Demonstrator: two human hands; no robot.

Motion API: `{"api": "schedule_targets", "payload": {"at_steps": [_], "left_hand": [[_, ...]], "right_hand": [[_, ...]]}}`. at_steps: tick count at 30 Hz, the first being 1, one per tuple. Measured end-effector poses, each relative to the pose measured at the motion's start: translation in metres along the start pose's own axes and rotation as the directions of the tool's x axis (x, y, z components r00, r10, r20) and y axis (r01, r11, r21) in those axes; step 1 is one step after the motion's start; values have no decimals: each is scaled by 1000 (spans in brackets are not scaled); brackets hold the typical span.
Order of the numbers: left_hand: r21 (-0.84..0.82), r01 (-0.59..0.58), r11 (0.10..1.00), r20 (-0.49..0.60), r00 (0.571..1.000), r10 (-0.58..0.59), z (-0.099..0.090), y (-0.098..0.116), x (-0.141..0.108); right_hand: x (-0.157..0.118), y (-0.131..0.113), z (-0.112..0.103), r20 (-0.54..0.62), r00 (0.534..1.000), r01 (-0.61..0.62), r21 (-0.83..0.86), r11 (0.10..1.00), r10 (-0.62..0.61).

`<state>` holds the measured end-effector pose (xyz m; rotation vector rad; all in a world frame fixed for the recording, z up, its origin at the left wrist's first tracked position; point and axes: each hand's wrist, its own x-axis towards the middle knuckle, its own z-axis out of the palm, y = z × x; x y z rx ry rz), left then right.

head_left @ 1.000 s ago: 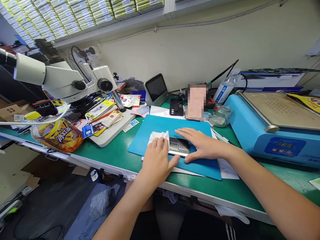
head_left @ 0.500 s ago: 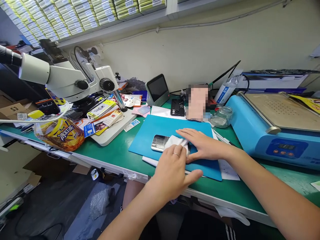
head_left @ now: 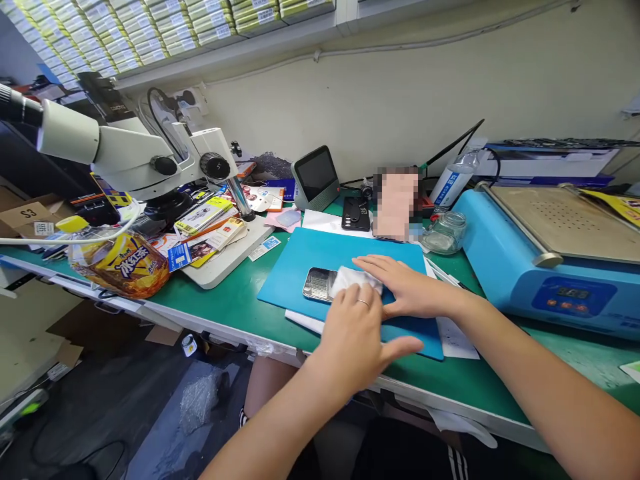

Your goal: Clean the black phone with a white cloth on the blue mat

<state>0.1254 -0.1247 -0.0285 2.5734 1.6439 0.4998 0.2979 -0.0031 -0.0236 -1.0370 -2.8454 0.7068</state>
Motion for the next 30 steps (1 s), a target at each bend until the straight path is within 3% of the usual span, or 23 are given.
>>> {"api": "schedule_targets", "payload": {"at_steps": [2,5,9,11,14,19,22,25,30], "left_hand": [[-46,-59,997,19,998,60,-3,3,-2],[-77,-86,993,34,995,89,-11,-12,-9],[4,-7,1000,-8,1000,7,-16,-43,-16],[35,36,999,-23,999,-35,-13,-48,-13],[46,45,998,-37,998,-44,-6,-36,-6],[-13,-48,999,-8,999,48,0,-2,2],[-63,-73,995,6,997,73,-3,0,-5],[-90,-70,993,23,997,73,-8,-15,-16],[-3,55,998,13,998,-55,-11,-53,-20]], "right_hand": [[0,1,1,1,1000,4,-9,1000,-4],[-1,-1,-1,15,1000,-17,-2,1000,18],[-2,-7,-5,19,999,-35,13,999,35],[-2,-8,-5,14,1000,-26,16,1000,26],[-2,-5,-4,5,1000,-2,17,1000,2],[-1,-3,-3,18,1000,-10,1,1000,10],[-2,-6,-5,27,1000,-16,-5,1000,16],[-2,-7,-6,31,999,-26,-4,1000,26],[-1,-5,-5,40,998,-47,-3,999,47]]}}
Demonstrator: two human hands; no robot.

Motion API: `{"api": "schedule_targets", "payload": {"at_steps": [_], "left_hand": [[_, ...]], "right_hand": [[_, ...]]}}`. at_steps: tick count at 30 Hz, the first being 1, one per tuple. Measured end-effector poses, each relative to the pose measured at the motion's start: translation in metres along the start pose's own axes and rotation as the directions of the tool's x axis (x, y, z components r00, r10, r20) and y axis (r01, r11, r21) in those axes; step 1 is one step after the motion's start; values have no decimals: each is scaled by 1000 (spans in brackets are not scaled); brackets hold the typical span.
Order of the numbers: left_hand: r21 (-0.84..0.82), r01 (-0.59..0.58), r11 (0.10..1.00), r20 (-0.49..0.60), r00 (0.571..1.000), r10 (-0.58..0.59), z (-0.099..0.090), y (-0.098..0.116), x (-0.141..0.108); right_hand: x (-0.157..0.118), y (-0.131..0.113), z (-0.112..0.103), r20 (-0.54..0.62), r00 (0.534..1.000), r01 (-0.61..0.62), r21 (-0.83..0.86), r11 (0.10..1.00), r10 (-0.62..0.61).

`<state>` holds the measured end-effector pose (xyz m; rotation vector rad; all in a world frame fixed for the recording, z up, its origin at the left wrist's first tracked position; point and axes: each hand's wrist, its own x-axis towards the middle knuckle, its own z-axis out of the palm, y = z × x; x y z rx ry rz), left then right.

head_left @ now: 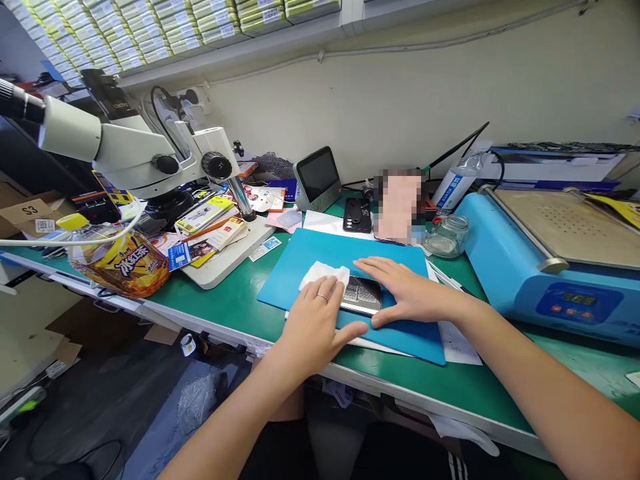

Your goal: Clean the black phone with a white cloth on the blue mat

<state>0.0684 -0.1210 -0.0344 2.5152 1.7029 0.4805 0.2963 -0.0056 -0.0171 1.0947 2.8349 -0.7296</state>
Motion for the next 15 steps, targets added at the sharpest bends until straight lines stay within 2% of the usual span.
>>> {"api": "schedule_targets", "payload": {"at_steps": [2,4,11,15], "left_hand": [[14,20,1000,16,1000,-20,2,-6,4],[8,31,999,32,999,-32,4,-3,9],[-90,-78,993,74,994,84,15,44,15],[-117,-91,989,95,990,102,12,44,5]], "right_hand": [[0,-1,0,1,1000,-16,11,1000,16],[0,-2,-1,-1,1000,-11,16,1000,11],[1,-2,0,-14,1000,23,-4,1000,-23],[0,-3,-1,-15,1000,9,-3,1000,-9]]}}
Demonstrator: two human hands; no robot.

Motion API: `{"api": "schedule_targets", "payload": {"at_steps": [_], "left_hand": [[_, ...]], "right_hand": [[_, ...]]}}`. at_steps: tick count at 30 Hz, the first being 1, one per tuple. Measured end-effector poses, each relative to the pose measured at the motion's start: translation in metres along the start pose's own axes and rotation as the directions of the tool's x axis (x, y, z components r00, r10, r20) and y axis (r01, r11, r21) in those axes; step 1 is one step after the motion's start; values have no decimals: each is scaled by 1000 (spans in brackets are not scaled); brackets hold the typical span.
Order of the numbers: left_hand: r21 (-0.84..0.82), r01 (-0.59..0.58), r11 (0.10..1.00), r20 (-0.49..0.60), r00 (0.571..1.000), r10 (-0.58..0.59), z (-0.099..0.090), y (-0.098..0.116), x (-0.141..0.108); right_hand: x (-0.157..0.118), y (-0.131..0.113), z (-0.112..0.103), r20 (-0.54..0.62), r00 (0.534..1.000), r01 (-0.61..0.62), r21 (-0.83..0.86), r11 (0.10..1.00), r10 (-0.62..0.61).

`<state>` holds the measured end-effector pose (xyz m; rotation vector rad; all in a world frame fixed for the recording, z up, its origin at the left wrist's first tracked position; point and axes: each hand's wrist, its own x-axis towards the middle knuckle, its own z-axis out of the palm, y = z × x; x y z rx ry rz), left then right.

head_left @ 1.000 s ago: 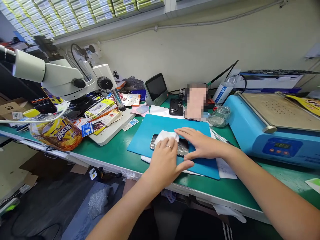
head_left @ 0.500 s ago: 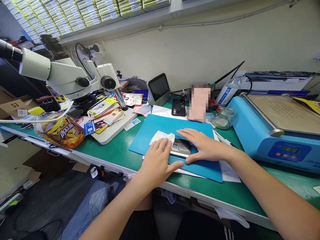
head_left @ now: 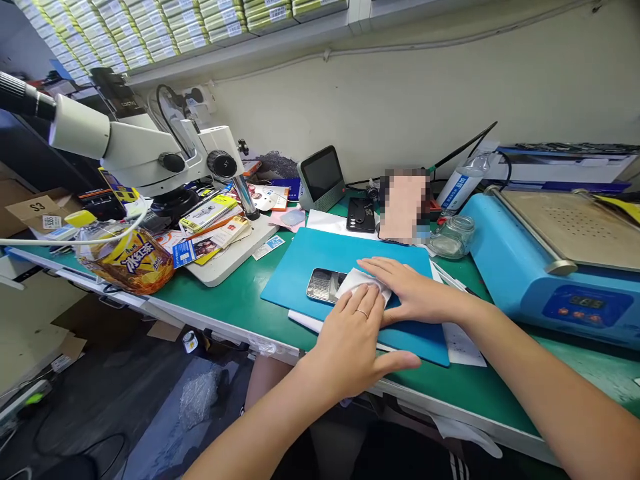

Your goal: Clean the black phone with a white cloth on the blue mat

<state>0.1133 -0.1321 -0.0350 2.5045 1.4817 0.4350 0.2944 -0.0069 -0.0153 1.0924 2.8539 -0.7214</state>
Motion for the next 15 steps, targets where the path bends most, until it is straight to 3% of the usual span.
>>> {"api": "schedule_targets", "payload": {"at_steps": [3,6,10,15], "left_hand": [[1,-8,1000,23,1000,8,-8,-14,-15],[36,54,998,49,997,-56,-18,-34,-25],[116,170,979,50,983,-177,-25,-53,-15],[94,176,980,37,983,-180,-21,-37,12]], "right_hand": [[-1,-2,-1,12,1000,-23,11,1000,23],[-2,-5,-2,16,999,-34,14,999,33],[-2,-5,-2,12,1000,-19,13,1000,19],[-1,0,0,4,1000,-2,14,1000,2]]}}
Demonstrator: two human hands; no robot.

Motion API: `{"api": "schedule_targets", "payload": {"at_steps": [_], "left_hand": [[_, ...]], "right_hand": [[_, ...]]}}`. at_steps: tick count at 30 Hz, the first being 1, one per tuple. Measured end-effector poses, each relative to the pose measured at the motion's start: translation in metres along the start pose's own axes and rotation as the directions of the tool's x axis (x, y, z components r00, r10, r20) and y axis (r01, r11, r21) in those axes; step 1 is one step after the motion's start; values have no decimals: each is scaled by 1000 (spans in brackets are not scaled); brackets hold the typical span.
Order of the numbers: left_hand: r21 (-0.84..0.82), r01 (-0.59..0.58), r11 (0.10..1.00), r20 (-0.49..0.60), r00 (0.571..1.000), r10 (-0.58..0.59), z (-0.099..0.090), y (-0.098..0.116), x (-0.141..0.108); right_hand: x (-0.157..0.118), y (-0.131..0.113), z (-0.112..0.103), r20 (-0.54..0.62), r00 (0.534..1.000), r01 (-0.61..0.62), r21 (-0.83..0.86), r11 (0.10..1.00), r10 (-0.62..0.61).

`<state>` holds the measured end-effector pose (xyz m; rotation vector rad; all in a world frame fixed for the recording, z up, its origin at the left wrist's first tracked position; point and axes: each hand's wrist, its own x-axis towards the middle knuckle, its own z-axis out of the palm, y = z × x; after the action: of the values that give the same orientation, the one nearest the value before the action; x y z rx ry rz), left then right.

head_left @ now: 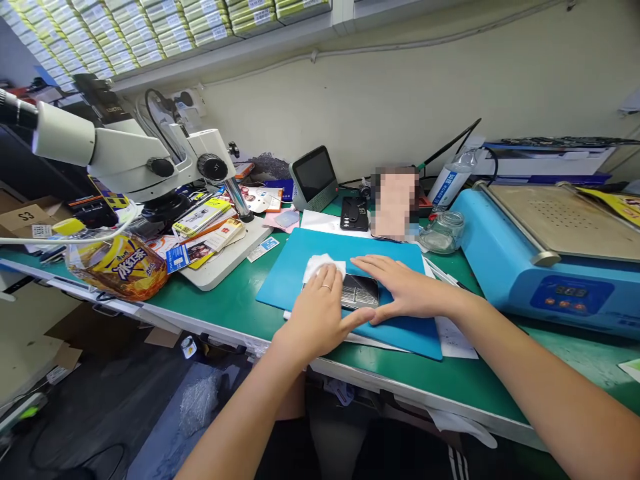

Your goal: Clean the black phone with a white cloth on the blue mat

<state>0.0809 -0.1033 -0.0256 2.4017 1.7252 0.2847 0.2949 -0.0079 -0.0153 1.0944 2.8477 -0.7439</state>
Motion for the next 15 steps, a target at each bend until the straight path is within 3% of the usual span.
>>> {"api": "schedule_targets", "payload": {"at_steps": [4,7,11,15], "left_hand": [[-81,-112,990,3,994,113,7,29,-1],[-112,-170,979,19,985,173,8,36,-18],[-111,-169,979,64,982,177,-2,14,-41],[-62,-63,996,44,997,66,-10,-15,-38]], "right_hand": [[1,2,1,0,1000,7,-24,1000,-7],[1,0,0,-2,1000,-4,-16,1000,4],[-1,-5,-2,9,1000,-26,-14,1000,26],[-1,-7,-4,21,1000,-20,-15,1000,20]]}}
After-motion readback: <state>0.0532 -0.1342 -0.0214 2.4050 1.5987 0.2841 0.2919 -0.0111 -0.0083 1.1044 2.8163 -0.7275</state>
